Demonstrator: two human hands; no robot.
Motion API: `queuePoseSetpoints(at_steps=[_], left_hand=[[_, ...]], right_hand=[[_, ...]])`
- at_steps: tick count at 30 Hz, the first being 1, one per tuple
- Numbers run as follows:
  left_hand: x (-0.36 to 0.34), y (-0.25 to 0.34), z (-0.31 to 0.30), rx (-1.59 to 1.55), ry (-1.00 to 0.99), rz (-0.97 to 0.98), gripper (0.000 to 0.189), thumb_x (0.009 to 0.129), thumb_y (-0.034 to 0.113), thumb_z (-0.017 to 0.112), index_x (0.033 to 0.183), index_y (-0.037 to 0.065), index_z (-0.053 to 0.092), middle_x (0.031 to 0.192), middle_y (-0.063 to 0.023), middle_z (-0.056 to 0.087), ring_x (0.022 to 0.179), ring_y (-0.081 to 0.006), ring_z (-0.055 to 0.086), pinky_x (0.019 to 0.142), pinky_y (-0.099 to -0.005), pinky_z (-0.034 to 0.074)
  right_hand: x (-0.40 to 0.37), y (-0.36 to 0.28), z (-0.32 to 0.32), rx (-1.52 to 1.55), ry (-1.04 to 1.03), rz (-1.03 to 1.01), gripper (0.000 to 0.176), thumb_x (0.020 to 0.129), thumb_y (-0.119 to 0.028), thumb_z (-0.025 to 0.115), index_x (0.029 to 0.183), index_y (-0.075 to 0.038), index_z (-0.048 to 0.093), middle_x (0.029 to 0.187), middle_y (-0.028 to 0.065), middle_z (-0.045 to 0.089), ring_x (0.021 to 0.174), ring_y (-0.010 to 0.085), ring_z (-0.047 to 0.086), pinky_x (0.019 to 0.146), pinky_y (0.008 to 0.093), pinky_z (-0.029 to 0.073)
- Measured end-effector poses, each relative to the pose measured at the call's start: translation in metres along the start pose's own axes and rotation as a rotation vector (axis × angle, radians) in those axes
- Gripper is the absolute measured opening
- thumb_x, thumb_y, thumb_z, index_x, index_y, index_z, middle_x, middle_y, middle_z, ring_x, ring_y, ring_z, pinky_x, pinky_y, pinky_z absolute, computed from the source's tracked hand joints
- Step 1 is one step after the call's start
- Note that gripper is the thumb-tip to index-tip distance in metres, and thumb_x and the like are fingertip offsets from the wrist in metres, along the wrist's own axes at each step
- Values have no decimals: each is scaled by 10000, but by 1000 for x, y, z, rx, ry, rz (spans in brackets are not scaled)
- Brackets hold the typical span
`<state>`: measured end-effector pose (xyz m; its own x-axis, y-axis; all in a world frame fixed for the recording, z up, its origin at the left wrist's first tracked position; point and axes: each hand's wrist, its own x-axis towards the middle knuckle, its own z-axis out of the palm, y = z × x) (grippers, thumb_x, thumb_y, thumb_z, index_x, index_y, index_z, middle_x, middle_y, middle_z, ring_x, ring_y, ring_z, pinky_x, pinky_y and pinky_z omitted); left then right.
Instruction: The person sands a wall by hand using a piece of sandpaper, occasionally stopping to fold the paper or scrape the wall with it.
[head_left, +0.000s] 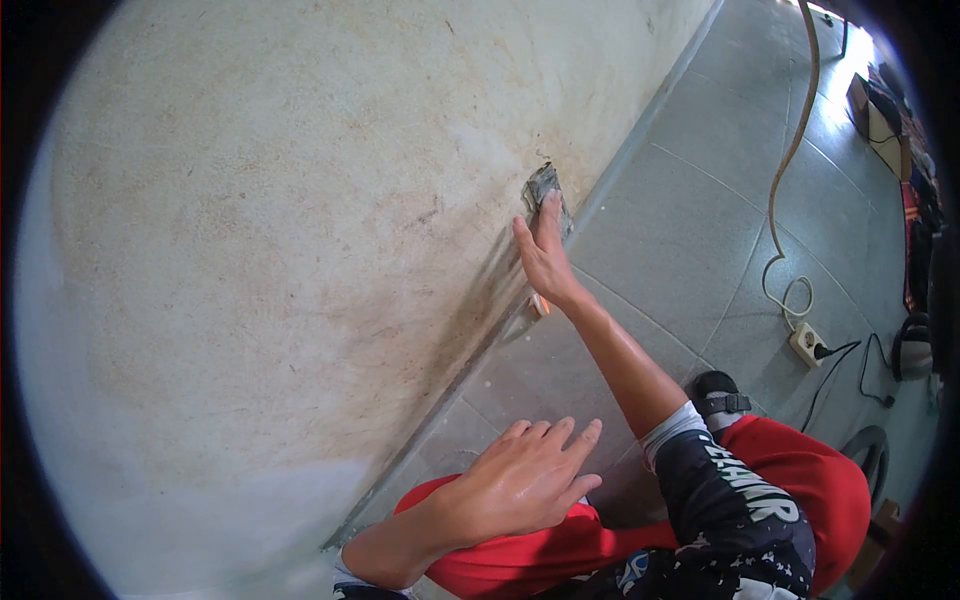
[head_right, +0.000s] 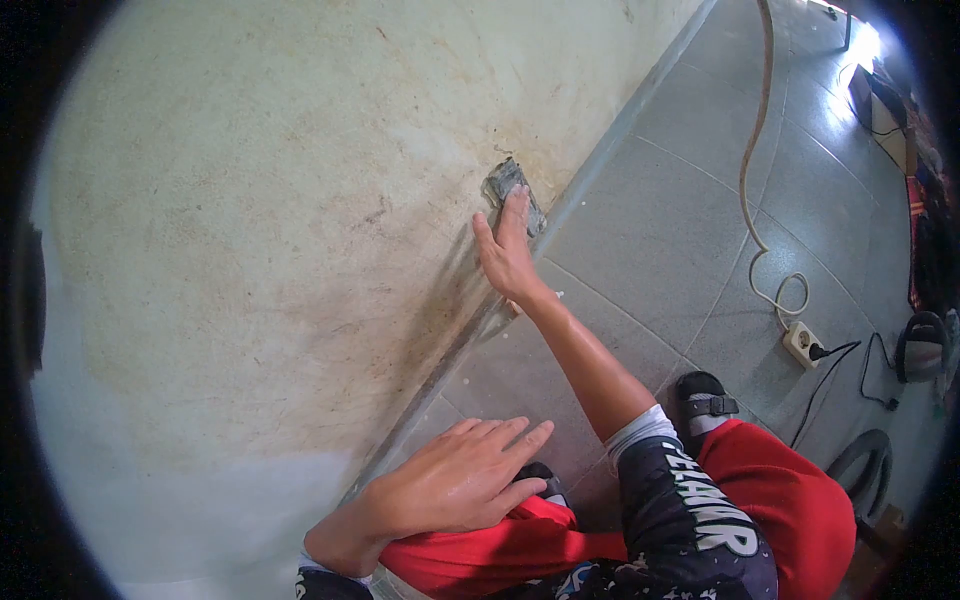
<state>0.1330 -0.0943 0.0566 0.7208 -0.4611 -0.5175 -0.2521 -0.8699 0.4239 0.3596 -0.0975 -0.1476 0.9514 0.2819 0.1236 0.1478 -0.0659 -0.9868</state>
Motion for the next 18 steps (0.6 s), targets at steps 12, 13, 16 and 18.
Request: queuePoseSetpoints(at_steps=[12,13,16,18], left_hand=[[0,0,3,-1,1,-12,614,1027,396,502,1448,-46,430,1321,-302,554,1226,-424,549,1064,-475,405],[1,-1,4,12,2,-8,614,1026,396,503,1447,-45,429,1318,-299,555,1227,-424,548,1065,-473,404],[2,0,5,-11,-32,-4,610,1027,389,502,1448,-46,425,1307,-294,560,1217,-420,554,1058,-472,407],[1,0,4,-16,-25,-6,608,1027,386,500,1446,-48,425,1300,-291,563,1209,-418,558,1052,-473,410]], right_hand=[[0,-3,1,-6,1,0,876,1058,-464,408,1548,121,-22,1642,313,-60,1547,377,-81,1255,417,-8],[2,-6,1,-9,3,11,880,1057,-466,408,1546,125,-23,1640,316,-62,1546,381,-81,1255,420,-11],[3,-7,1,-32,0,15,892,1055,-469,414,1542,131,-32,1639,319,-65,1545,383,-84,1254,422,-15],[3,-7,1,-33,-2,21,898,1054,-471,416,1540,132,-38,1639,317,-69,1545,383,-88,1254,423,-16]])
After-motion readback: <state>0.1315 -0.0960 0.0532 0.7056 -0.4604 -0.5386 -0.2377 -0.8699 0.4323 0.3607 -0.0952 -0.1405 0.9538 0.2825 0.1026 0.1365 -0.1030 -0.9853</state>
